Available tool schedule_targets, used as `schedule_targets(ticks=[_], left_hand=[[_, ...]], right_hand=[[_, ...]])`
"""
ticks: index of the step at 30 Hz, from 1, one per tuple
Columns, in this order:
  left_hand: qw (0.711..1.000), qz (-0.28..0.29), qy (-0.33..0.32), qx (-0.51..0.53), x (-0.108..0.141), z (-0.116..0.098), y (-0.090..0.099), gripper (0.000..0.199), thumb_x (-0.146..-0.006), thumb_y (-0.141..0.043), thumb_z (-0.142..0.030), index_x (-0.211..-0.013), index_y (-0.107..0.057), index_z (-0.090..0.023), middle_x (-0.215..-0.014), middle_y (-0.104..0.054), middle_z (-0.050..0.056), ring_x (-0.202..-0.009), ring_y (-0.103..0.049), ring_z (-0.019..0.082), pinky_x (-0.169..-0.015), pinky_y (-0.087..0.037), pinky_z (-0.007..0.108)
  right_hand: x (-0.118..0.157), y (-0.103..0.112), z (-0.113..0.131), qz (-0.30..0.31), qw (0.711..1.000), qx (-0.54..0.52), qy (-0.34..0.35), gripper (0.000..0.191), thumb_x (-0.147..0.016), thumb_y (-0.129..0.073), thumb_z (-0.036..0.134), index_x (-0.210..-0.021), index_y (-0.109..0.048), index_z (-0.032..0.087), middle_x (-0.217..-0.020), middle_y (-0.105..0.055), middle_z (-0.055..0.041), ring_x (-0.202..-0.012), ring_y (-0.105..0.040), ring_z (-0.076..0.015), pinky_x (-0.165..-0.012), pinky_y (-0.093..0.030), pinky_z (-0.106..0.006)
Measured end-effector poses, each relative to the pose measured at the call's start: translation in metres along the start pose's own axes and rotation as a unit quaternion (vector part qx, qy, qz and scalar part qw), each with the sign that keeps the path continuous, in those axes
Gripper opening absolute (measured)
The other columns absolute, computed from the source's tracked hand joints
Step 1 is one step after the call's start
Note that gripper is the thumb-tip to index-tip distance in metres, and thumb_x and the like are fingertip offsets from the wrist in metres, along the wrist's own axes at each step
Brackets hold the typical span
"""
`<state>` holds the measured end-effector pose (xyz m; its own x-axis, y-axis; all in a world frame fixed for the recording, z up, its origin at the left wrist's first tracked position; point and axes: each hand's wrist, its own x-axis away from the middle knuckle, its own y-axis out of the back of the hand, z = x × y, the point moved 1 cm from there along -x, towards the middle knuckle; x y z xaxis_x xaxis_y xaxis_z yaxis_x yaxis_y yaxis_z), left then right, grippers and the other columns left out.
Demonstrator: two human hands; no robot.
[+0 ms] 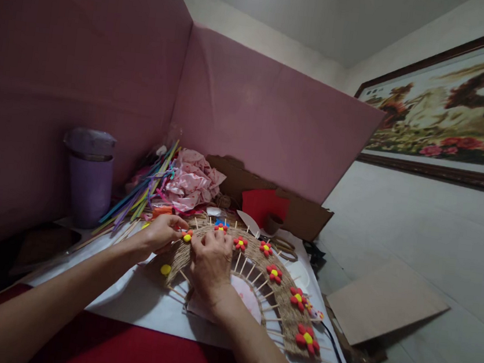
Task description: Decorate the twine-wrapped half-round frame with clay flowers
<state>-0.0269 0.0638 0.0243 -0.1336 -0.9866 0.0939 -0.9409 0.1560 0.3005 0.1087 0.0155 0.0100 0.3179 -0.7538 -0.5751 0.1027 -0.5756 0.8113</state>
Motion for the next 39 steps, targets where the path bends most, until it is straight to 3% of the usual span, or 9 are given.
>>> schedule_targets(ticks=[13, 21, 28, 39], left_hand=[[0.999, 0.022, 0.014, 0.044, 0.0000, 0.0008, 0.0016, 0.031, -0.074, -0.054, -0.005, -0.105, -0.058, -0.007, -0.032, -0.029, -0.011, -0.026, -0.024, 0.005, -0.034, -0.014, 0.018], [0.997, 0.040, 0.015, 0.068, -0.0004, 0.0009, 0.0011, 0.034, -0.074, -0.047, 0.001, -0.106, -0.055, -0.005, -0.027, -0.028, -0.011, -0.026, -0.022, 0.006, -0.033, -0.012, 0.019], [0.996, 0.042, 0.002, 0.073, 0.0004, 0.0002, 0.0010, 0.016, -0.081, -0.053, -0.015, -0.095, -0.058, -0.007, -0.033, -0.034, -0.010, -0.026, -0.025, 0.005, -0.033, -0.014, 0.019], [0.999, -0.018, -0.001, 0.045, -0.0010, 0.0041, -0.0033, 0.012, -0.072, -0.063, -0.010, -0.083, -0.061, -0.009, -0.038, -0.037, -0.011, -0.029, -0.028, 0.003, -0.035, -0.019, 0.017]], right_hand=[[0.0029, 0.0015, -0.0084, -0.022, 0.998, -0.057, -0.033, 0.017, -0.083, -0.055, 0.022, -0.091, -0.069, 0.028, -0.084, -0.057, -0.0046, -0.086, -0.042, -0.0213, -0.073, -0.026, -0.033], [0.0020, 0.0002, -0.0057, -0.024, 0.998, -0.046, -0.020, 0.017, -0.085, -0.054, 0.025, -0.094, -0.067, 0.028, -0.084, -0.057, -0.0042, -0.086, -0.042, -0.0211, -0.075, -0.027, -0.034], [0.0046, 0.0012, -0.0048, -0.028, 0.999, -0.040, -0.001, 0.023, -0.083, -0.055, 0.022, -0.103, -0.065, 0.029, -0.085, -0.057, -0.0046, -0.085, -0.042, -0.0216, -0.073, -0.027, -0.034], [0.0041, -0.0014, -0.0076, -0.034, 0.998, -0.051, -0.003, 0.023, -0.085, -0.053, 0.026, -0.105, -0.064, 0.030, -0.083, -0.055, -0.0042, -0.085, -0.041, -0.0211, -0.074, -0.028, -0.034]])
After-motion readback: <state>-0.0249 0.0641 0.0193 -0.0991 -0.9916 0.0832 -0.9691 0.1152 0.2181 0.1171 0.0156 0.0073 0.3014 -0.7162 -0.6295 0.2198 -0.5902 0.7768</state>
